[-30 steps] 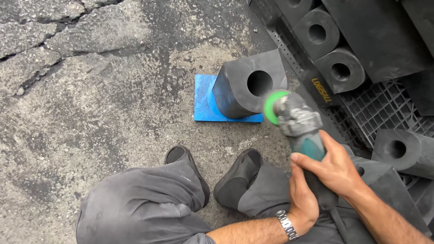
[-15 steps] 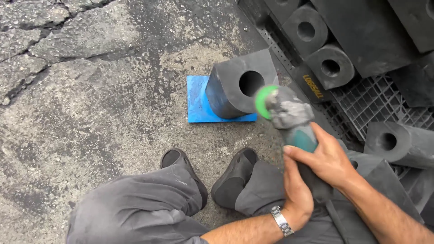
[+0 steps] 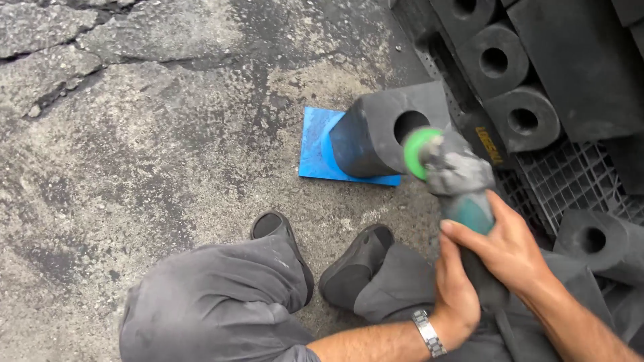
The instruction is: Using an electric angle grinder to smooth and shape various black rubber industrial components.
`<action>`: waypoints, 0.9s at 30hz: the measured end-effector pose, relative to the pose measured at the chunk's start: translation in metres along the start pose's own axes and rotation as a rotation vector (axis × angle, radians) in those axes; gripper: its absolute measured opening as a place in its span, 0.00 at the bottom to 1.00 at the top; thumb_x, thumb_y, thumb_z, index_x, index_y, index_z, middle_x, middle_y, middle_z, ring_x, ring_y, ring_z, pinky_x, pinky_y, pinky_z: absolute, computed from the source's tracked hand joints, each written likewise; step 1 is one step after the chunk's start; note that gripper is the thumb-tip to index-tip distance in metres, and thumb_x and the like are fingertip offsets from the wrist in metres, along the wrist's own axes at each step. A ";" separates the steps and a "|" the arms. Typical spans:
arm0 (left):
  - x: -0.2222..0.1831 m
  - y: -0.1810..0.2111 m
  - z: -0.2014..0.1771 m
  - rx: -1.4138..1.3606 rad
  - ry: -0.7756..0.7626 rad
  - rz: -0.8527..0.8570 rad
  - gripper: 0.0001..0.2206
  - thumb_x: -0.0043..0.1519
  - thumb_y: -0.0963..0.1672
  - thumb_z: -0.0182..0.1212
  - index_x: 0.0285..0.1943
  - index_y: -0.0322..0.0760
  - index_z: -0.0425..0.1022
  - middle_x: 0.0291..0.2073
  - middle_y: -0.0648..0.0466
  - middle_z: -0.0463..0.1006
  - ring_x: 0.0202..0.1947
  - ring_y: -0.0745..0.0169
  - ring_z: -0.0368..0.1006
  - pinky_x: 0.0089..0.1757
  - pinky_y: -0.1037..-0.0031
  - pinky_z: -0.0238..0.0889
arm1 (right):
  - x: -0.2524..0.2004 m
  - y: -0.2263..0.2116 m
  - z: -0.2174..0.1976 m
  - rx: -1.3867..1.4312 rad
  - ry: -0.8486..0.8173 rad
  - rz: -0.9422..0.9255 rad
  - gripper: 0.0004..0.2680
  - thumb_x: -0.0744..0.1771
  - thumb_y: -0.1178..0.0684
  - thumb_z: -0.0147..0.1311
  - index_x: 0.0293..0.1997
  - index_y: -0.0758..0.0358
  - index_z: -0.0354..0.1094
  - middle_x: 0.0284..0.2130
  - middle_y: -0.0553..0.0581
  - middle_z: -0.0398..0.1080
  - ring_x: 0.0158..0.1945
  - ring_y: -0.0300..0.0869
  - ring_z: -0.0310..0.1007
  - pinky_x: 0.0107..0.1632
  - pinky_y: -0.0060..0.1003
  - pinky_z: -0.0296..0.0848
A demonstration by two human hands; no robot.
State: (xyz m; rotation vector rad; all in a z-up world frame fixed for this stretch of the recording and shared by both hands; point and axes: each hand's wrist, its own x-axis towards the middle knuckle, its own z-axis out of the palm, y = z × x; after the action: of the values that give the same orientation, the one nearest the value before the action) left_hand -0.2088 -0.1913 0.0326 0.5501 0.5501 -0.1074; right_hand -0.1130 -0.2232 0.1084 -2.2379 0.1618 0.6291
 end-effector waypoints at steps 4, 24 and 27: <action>0.000 -0.008 0.006 0.196 0.007 -0.111 0.32 0.72 0.56 0.27 0.77 0.32 0.56 0.74 0.49 0.61 0.75 0.60 0.54 0.67 0.74 0.48 | 0.000 0.003 -0.002 0.091 0.005 0.055 0.21 0.59 0.51 0.66 0.56 0.66 0.67 0.40 0.54 0.75 0.42 0.36 0.73 0.44 0.34 0.73; 0.029 0.049 0.010 0.964 -0.068 0.486 0.18 0.65 0.51 0.58 0.57 0.37 0.70 0.56 0.47 0.74 0.61 0.47 0.68 0.59 0.58 0.55 | -0.005 0.058 -0.053 0.580 0.297 0.011 0.12 0.68 0.57 0.58 0.56 0.69 0.66 0.41 0.57 0.74 0.40 0.42 0.75 0.44 0.36 0.74; 0.067 0.084 -0.001 1.293 0.096 0.958 0.23 0.57 0.47 0.66 0.61 0.38 0.68 0.62 0.48 0.70 0.70 0.49 0.60 0.63 0.55 0.47 | -0.005 0.043 -0.067 0.634 0.270 -0.030 0.13 0.67 0.57 0.57 0.56 0.70 0.66 0.41 0.60 0.74 0.41 0.45 0.77 0.46 0.39 0.77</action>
State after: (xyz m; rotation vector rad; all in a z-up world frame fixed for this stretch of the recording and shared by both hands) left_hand -0.1320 -0.1155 0.0359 2.0289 0.1945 0.5239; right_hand -0.1047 -0.3021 0.1201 -1.6906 0.4027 0.2076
